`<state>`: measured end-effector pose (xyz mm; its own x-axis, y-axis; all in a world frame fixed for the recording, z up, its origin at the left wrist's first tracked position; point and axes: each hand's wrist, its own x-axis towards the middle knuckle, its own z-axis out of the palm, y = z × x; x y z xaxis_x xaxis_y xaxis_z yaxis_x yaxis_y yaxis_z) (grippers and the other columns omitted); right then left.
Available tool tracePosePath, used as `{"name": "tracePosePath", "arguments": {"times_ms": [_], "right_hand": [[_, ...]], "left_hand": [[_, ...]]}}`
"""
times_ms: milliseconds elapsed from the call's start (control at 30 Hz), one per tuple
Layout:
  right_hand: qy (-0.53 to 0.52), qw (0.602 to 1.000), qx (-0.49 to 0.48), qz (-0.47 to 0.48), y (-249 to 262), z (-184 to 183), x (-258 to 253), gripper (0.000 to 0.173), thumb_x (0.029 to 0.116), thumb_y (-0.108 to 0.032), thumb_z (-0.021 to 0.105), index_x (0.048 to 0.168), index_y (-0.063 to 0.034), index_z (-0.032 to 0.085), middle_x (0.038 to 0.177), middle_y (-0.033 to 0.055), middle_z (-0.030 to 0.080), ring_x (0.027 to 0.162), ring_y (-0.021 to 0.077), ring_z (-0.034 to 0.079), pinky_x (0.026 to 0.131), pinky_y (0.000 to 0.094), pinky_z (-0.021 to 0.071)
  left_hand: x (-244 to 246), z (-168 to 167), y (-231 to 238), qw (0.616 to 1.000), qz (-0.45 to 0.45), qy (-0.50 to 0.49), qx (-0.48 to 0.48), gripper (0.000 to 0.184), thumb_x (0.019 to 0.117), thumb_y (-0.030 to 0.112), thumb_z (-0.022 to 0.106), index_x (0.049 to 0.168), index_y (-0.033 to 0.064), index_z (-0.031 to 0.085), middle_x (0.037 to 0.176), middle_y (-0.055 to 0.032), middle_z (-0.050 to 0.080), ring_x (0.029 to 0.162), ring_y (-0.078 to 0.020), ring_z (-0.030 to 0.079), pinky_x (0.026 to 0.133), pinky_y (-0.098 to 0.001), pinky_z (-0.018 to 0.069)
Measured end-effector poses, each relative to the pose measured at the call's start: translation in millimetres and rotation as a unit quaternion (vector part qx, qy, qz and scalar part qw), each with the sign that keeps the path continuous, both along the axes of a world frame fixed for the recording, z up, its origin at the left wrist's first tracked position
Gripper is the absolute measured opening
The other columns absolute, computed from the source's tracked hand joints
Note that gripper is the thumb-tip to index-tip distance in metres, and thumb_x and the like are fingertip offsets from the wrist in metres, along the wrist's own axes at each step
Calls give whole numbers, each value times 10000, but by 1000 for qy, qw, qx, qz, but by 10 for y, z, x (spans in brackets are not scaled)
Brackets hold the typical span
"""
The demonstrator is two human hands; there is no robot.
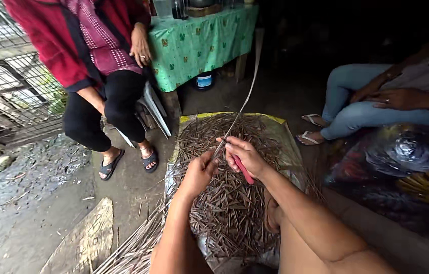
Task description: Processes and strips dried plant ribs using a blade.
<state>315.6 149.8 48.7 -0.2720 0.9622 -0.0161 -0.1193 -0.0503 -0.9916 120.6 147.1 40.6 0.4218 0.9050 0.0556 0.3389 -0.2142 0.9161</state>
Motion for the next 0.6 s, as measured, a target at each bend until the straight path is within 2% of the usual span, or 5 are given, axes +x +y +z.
{"name": "tracePosePath", "arguments": {"times_ms": [167, 333, 400, 533, 600], "right_hand": [[-7, 998, -16, -58, 89, 11, 58, 338, 1101, -163, 407, 1374, -30, 555, 592, -6, 482, 443, 52, 471, 428, 183, 425], [-2, 996, -25, -87, 53, 44, 114, 320, 1100, -159, 415, 1350, -18, 557, 598, -11, 477, 454, 48, 473, 439, 176, 425], [-29, 997, 8, -77, 28, 53, 97, 342, 1084, -145, 428, 1380, -16, 540, 609, -17, 481, 464, 44, 470, 451, 180, 421], [-101, 990, 80, -51, -34, 53, 69, 340, 1060, -139, 488, 1357, 12, 557, 651, -43, 503, 523, 8, 463, 515, 172, 415], [-139, 985, 94, -23, -44, 35, 40, 375, 1062, -164, 504, 1394, 5, 550, 780, -3, 593, 599, 16, 485, 578, 198, 433]], "left_hand": [[6, -193, 10, 995, 47, 53, 72, 296, 1063, 171, 502, 1270, 26, 656, 776, -2, 656, 631, -50, 599, 642, -243, 531], [162, -241, -88, 962, 88, 157, 204, 360, 1044, 109, 478, 1340, -6, 649, 961, -182, 732, 756, -311, 708, 729, -522, 580], [166, -243, -87, 957, 99, 164, 216, 388, 1013, 47, 450, 1341, -27, 644, 899, -177, 729, 728, -330, 701, 710, -545, 570], [134, -251, -35, 979, 88, 76, 166, 371, 1052, 82, 402, 1316, -14, 643, 882, -31, 733, 647, -93, 645, 652, -302, 563], [144, -250, -46, 992, 75, 2, 101, 314, 1083, 108, 409, 1245, -16, 647, 850, 18, 730, 642, -22, 645, 641, -217, 560]]}}
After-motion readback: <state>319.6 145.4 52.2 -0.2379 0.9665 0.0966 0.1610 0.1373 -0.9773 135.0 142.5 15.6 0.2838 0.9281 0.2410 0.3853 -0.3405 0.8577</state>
